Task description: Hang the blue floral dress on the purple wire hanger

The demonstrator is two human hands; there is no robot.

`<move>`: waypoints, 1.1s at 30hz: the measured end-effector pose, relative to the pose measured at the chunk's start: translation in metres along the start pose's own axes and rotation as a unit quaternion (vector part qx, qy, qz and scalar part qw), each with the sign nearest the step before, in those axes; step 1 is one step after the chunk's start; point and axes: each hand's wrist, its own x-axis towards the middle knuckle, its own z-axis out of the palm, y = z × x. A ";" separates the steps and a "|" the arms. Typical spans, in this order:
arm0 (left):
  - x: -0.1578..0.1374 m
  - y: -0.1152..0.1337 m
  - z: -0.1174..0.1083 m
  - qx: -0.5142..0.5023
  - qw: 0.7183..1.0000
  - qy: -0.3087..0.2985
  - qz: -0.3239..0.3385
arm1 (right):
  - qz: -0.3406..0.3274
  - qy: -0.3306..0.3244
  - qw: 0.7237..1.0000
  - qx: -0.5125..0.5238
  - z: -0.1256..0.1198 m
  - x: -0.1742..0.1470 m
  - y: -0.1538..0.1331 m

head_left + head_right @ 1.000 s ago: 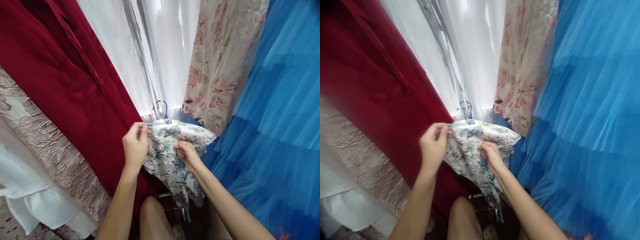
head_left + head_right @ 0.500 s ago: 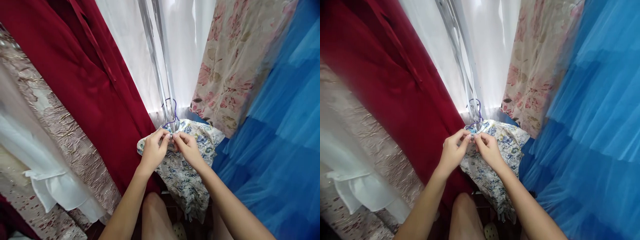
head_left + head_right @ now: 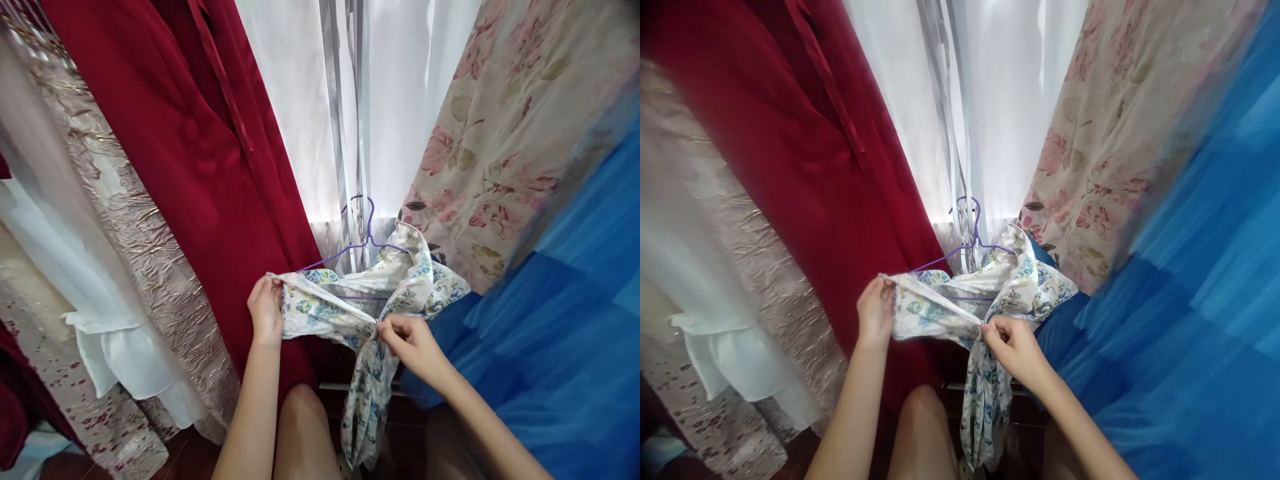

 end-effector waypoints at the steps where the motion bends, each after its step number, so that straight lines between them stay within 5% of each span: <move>1: -0.003 -0.012 -0.007 0.003 1.000 -0.003 -0.028 | 0.016 -0.013 1.000 -0.001 0.001 -0.003 0.005; 6: -0.030 -0.063 -0.030 0.055 0.986 -0.066 -0.141 | 0.097 -0.052 0.993 -0.040 0.010 -0.008 0.047; 11: -0.058 -0.083 -0.036 0.074 0.968 -0.131 -0.201 | 0.138 -0.035 0.985 -0.101 0.010 -0.018 0.085; 16: -0.093 -0.064 -0.013 0.047 0.949 -0.227 -0.214 | 0.114 -0.016 0.990 -0.086 -0.003 -0.014 0.062; 21: -0.122 -0.034 0.012 0.027 0.919 -0.351 -0.177 | 0.075 0.097 0.992 -0.013 -0.022 -0.002 0.027; 29: -0.144 -0.025 0.009 0.096 0.921 -0.353 -0.134 | 0.172 0.294 0.931 0.129 -0.054 -0.013 0.063; 31: -0.154 -0.025 0.013 0.119 0.911 -0.382 -0.101 | 0.194 0.246 0.937 0.152 -0.048 -0.018 0.064; 33: -0.170 -0.025 0.019 0.132 0.896 -0.419 -0.068 | 0.216 0.115 0.954 0.174 -0.035 -0.024 0.059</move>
